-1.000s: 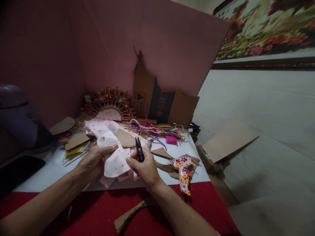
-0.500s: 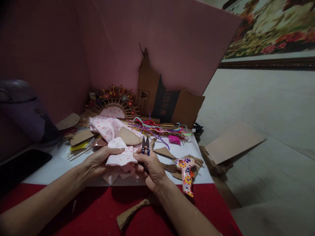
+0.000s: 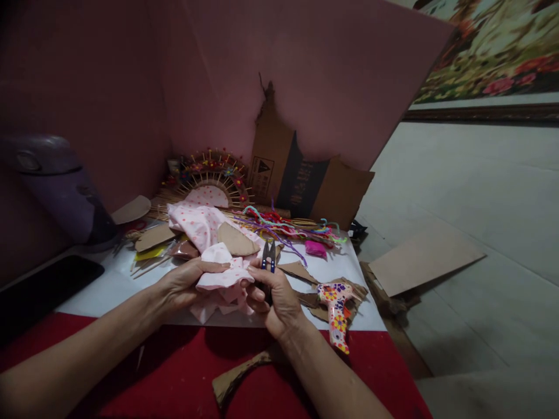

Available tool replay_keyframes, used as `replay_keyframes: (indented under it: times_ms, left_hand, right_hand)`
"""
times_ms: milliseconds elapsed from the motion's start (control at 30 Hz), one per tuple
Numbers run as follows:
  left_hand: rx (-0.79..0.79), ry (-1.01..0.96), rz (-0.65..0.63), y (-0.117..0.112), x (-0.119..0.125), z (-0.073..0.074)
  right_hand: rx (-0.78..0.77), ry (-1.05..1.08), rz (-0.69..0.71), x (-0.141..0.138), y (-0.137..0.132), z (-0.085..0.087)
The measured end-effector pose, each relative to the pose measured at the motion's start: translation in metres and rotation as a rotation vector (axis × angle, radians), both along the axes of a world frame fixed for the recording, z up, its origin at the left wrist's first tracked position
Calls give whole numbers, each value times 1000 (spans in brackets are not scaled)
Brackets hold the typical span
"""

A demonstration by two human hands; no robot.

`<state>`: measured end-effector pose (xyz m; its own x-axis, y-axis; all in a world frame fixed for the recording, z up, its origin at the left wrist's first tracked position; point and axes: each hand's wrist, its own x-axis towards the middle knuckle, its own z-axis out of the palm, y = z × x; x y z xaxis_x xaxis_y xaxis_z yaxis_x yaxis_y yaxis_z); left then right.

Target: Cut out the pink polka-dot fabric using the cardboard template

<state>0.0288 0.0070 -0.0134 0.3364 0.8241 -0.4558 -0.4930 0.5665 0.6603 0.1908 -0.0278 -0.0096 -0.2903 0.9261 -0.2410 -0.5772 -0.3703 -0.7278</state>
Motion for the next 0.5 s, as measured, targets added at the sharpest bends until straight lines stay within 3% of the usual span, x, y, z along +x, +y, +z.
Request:
replay_keyframes:
  times_ms: [367, 500]
  left_hand:
    - [19, -163, -189, 5, -4, -15]
    - [-19, -98, -156, 3, -4, -10]
  right_hand:
    - [243, -164, -56, -2, -8, -1]
    - [281, -201, -70, -4, -10, -1]
